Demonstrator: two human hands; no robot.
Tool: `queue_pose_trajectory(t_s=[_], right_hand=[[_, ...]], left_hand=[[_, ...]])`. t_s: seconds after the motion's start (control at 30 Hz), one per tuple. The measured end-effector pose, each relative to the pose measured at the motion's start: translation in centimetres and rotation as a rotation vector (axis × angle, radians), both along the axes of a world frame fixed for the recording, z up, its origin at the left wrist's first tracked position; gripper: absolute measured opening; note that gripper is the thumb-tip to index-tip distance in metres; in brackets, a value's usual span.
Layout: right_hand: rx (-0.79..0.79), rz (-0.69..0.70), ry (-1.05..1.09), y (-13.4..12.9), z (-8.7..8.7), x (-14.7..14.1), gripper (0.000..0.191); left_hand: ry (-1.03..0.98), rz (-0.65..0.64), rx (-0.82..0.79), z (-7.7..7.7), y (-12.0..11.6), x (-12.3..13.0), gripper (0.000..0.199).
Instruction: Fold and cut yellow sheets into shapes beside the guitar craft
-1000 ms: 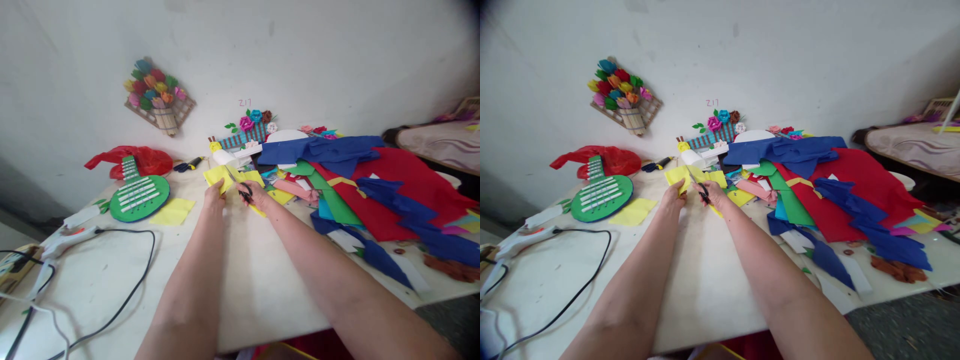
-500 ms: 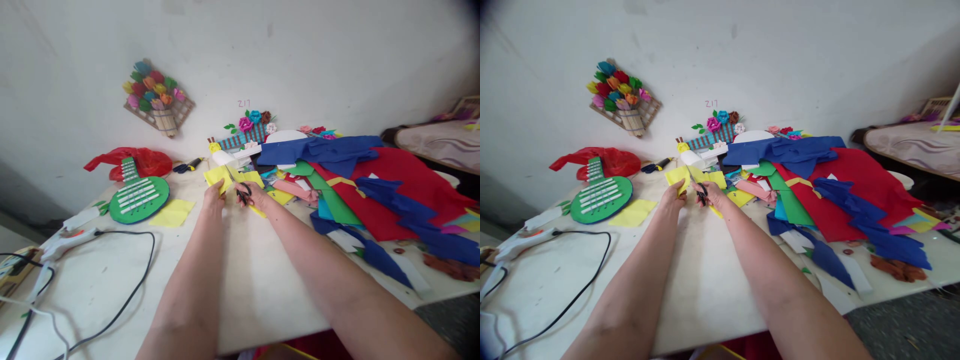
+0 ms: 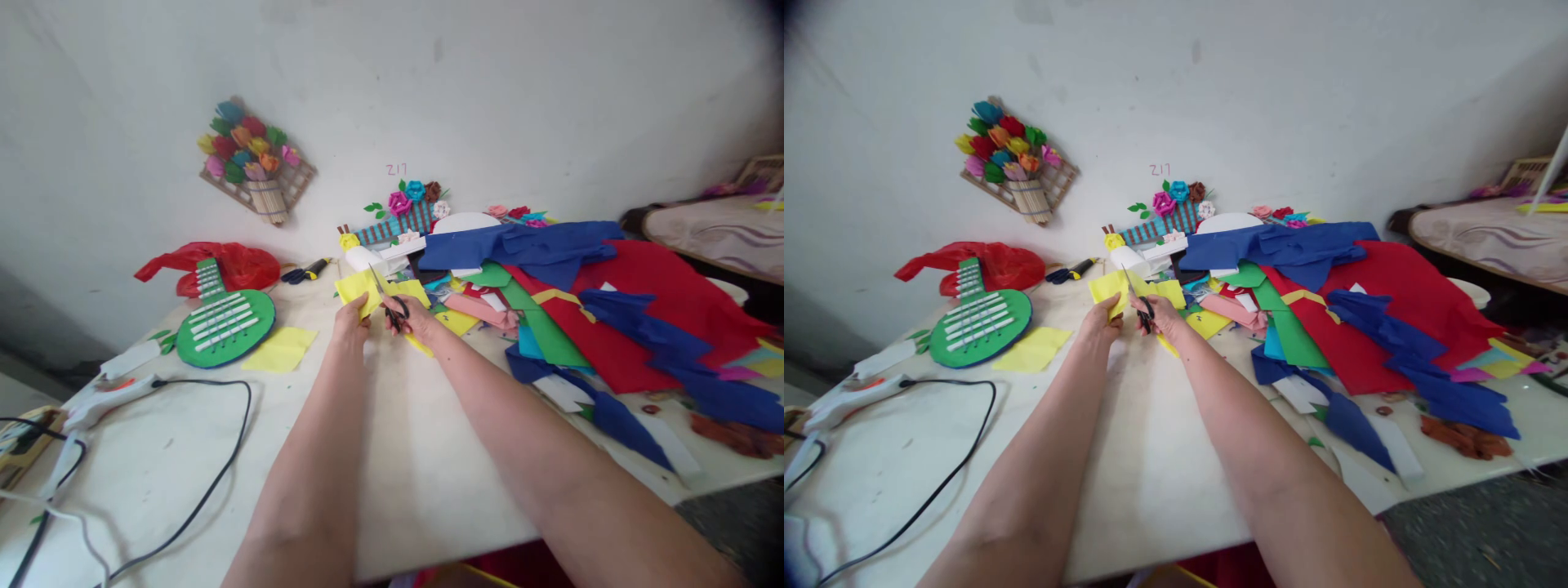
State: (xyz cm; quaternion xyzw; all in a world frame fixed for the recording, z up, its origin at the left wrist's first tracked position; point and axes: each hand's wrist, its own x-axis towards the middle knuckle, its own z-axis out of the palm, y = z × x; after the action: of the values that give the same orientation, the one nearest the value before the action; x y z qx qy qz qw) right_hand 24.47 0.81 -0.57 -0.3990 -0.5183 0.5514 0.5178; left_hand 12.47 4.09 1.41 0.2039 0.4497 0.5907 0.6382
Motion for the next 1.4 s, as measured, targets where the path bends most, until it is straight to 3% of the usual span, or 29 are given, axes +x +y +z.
queue_pose_trajectory(t_s=[0.37,1.4], right_hand=[[-0.042,-0.068,0.010,-0.2,0.4,-0.4,0.035],[0.019,-0.107,0.035,0.8,-0.7,-0.8,0.035]], left_hand=[[0.008,0.002,-0.004,0.1,-0.1,0.1,0.015],[0.019,0.039,-0.009,-0.2,0.2,-0.2,0.016]])
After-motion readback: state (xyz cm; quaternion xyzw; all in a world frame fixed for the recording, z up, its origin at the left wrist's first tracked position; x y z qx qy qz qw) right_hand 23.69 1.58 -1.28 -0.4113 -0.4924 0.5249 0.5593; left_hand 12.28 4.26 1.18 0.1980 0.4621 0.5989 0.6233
